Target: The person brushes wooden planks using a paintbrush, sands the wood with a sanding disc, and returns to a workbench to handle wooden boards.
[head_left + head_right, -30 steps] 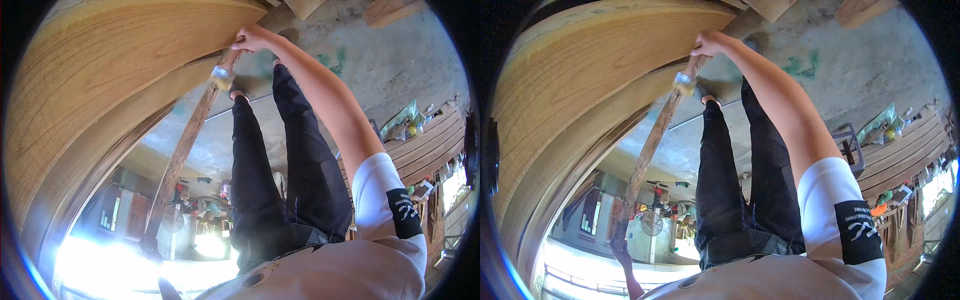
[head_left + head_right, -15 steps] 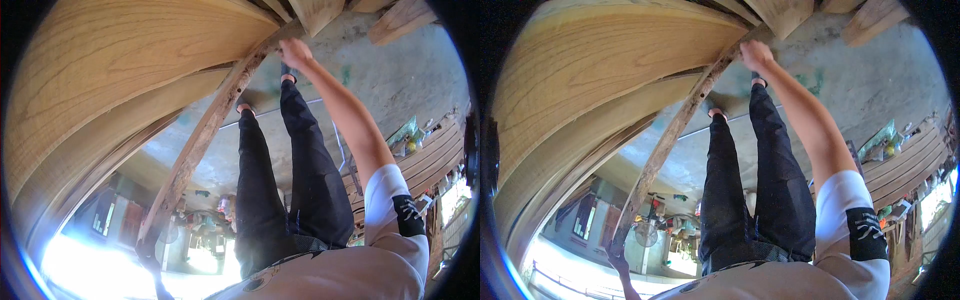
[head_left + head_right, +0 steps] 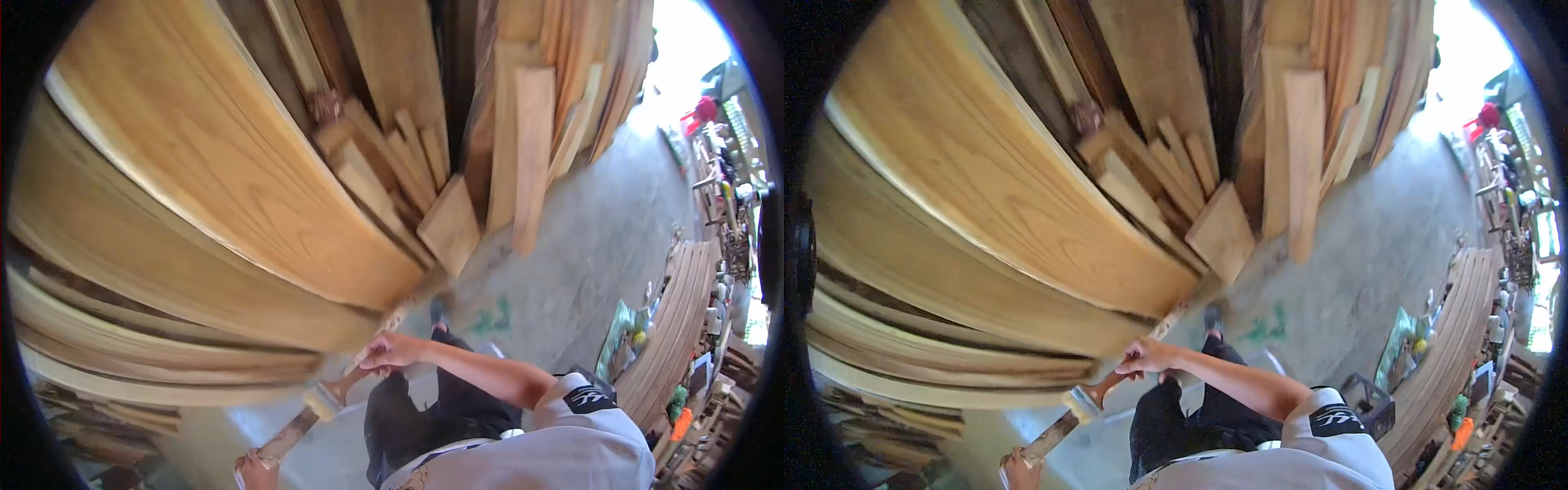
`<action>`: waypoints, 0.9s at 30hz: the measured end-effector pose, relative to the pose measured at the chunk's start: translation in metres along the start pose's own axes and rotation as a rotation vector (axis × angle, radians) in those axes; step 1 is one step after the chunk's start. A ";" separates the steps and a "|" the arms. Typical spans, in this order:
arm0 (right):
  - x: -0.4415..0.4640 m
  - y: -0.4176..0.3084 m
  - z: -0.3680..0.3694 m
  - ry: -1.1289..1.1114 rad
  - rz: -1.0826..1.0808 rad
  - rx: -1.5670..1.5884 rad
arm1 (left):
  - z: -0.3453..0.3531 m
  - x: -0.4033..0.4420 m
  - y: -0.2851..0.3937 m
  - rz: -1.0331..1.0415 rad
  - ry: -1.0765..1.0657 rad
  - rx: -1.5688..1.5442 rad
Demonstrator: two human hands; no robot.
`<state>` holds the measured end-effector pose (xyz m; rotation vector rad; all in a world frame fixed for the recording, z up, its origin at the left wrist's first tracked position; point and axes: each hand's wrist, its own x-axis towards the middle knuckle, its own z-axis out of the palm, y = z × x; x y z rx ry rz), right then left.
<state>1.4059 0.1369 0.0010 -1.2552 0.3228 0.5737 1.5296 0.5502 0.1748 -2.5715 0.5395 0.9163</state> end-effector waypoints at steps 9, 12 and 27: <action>-0.126 0.032 -0.012 0.918 0.094 -0.731 | -0.002 0.030 0.047 0.613 0.772 -0.289; -0.192 0.112 -0.020 1.116 0.488 -0.794 | -0.018 0.027 0.087 0.655 0.863 -0.481; -0.275 0.274 -0.014 1.226 0.702 -0.614 | -0.125 0.046 0.235 0.621 0.733 -0.523</action>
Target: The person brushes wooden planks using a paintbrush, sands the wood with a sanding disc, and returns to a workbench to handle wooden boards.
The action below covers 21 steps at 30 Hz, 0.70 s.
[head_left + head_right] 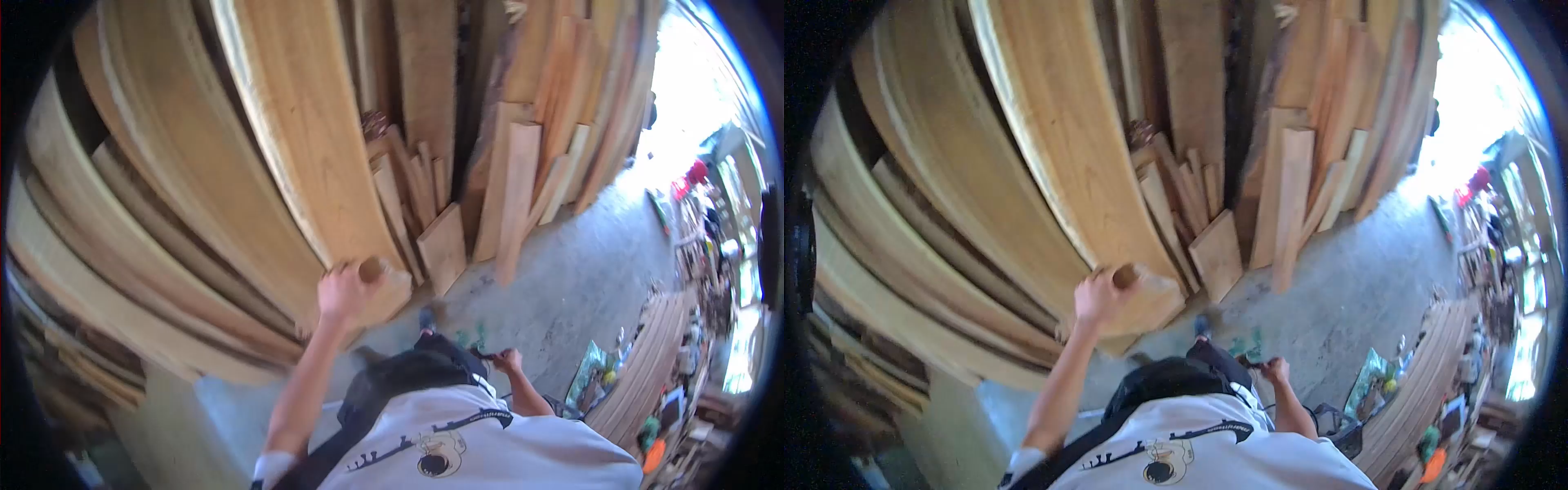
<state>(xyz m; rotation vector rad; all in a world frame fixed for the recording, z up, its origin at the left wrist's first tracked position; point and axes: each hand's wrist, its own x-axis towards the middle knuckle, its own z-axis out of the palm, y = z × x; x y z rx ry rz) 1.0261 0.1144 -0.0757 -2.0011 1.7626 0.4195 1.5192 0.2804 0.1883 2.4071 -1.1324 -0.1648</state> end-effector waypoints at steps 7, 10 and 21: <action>0.154 -0.075 -0.039 0.176 -0.368 0.265 | 0.039 0.087 0.059 -0.054 -0.147 0.092; 0.173 -0.121 -0.079 -0.090 -0.365 0.565 | 0.057 0.121 0.084 -0.035 -0.188 0.152; 0.259 -0.051 -0.008 -0.390 -0.331 0.618 | 0.072 0.133 0.061 -0.175 0.068 0.337</action>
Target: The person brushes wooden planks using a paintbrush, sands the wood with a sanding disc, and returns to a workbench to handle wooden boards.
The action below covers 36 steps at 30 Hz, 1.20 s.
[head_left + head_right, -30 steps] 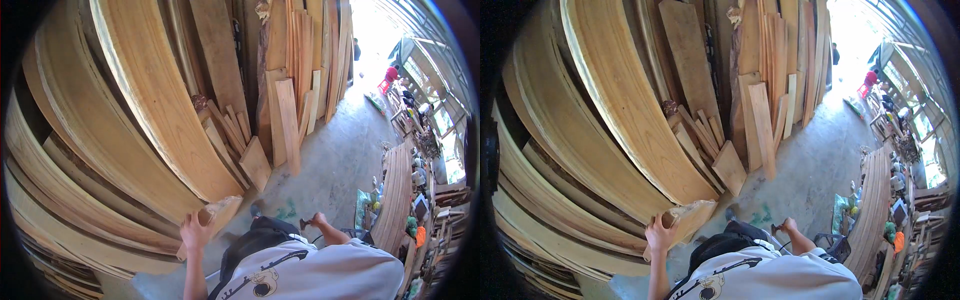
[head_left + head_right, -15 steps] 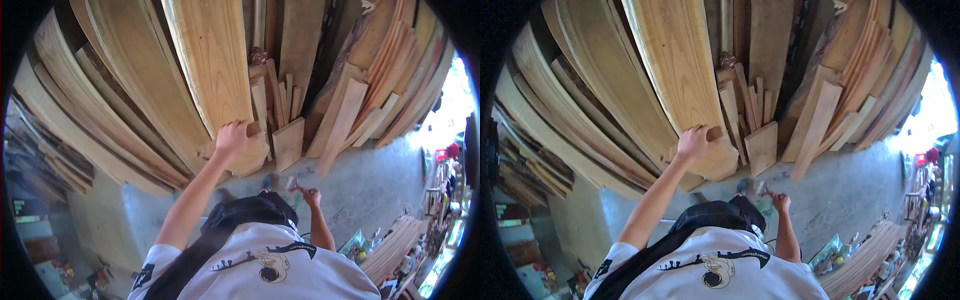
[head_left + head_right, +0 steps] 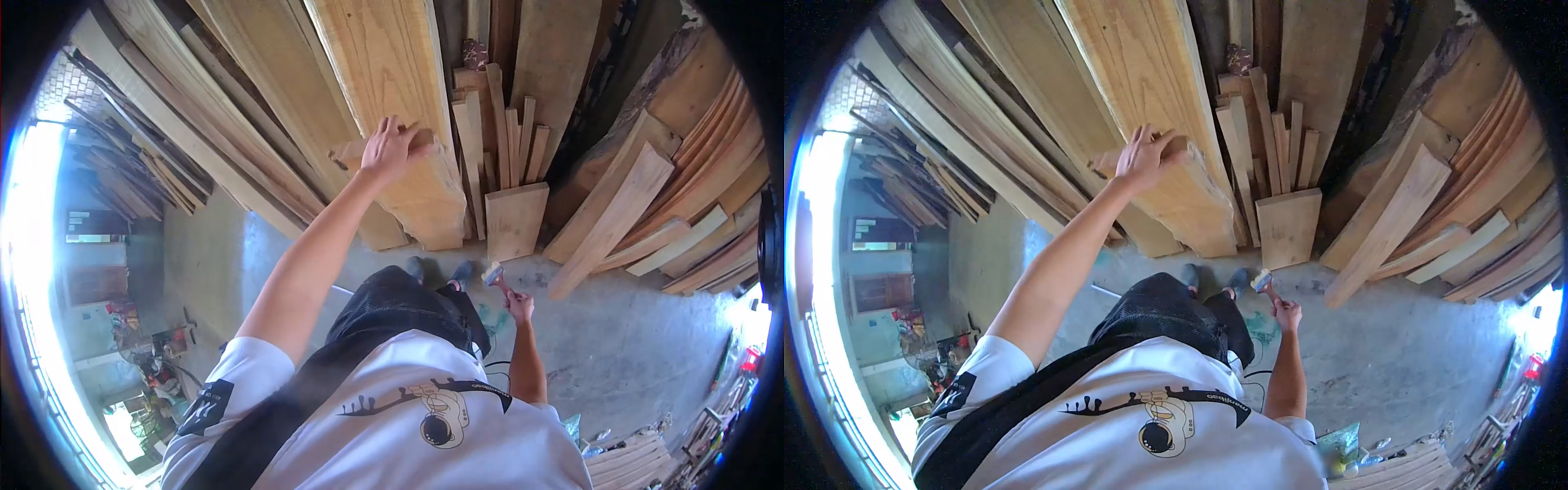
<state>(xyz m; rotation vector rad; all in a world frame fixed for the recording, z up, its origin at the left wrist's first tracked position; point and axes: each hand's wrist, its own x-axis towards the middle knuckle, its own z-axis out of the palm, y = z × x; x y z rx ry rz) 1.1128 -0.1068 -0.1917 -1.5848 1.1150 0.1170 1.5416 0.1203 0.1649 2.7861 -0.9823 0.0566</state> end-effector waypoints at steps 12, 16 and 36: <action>-0.058 0.003 0.013 -0.010 0.392 0.115 | 0.049 0.032 0.001 -0.119 0.181 0.057; -0.033 -0.025 0.018 0.090 0.063 -0.228 | 0.059 0.042 -0.007 -0.090 0.176 0.082; -0.031 -0.575 0.159 -0.258 -0.470 0.576 | 0.164 -0.562 -0.435 -1.254 -0.868 -0.006</action>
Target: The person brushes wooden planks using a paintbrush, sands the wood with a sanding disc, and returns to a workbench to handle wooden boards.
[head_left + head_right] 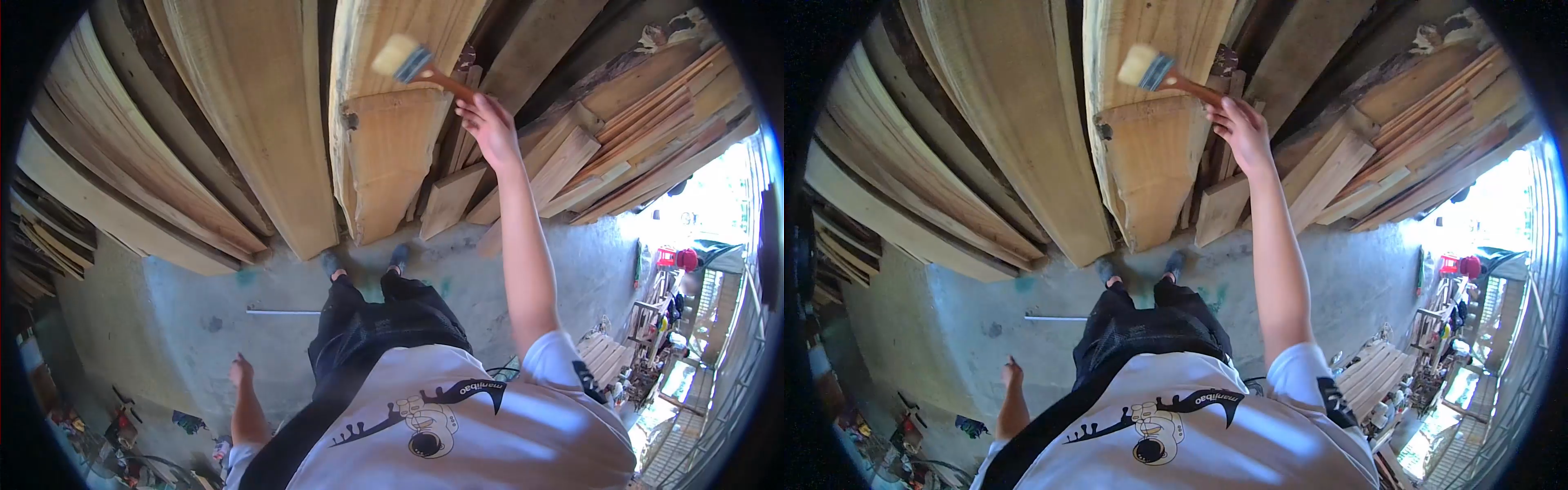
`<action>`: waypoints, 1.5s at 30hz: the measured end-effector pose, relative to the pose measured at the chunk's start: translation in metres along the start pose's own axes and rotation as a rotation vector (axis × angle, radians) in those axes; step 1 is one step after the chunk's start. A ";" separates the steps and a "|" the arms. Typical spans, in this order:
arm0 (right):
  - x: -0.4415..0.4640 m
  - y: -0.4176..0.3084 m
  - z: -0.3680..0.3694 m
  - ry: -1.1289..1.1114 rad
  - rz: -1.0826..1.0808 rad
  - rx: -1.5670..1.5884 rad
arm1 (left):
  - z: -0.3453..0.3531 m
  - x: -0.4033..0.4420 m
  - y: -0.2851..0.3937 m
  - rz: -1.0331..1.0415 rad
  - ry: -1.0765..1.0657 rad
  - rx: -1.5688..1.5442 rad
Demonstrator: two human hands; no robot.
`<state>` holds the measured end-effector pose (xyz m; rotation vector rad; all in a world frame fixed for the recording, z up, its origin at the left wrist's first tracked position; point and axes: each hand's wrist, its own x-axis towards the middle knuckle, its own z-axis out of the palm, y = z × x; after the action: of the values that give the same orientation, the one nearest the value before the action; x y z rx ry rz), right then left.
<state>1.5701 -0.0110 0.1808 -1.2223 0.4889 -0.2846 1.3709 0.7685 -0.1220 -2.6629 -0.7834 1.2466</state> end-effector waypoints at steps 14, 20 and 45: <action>0.094 0.067 -0.010 0.251 -0.141 -1.370 | -0.121 -0.102 0.307 1.085 0.436 -0.539; 0.080 0.050 0.013 0.055 0.020 -1.275 | -0.254 -0.284 0.437 1.737 0.682 -0.274; 0.241 0.058 -0.070 0.342 0.069 -1.322 | -0.338 -0.303 0.615 1.658 1.287 0.147</action>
<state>1.7399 -0.1619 0.0589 -2.4449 1.0953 -0.0780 1.7113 0.1318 0.1272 -2.7027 1.7109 -0.6960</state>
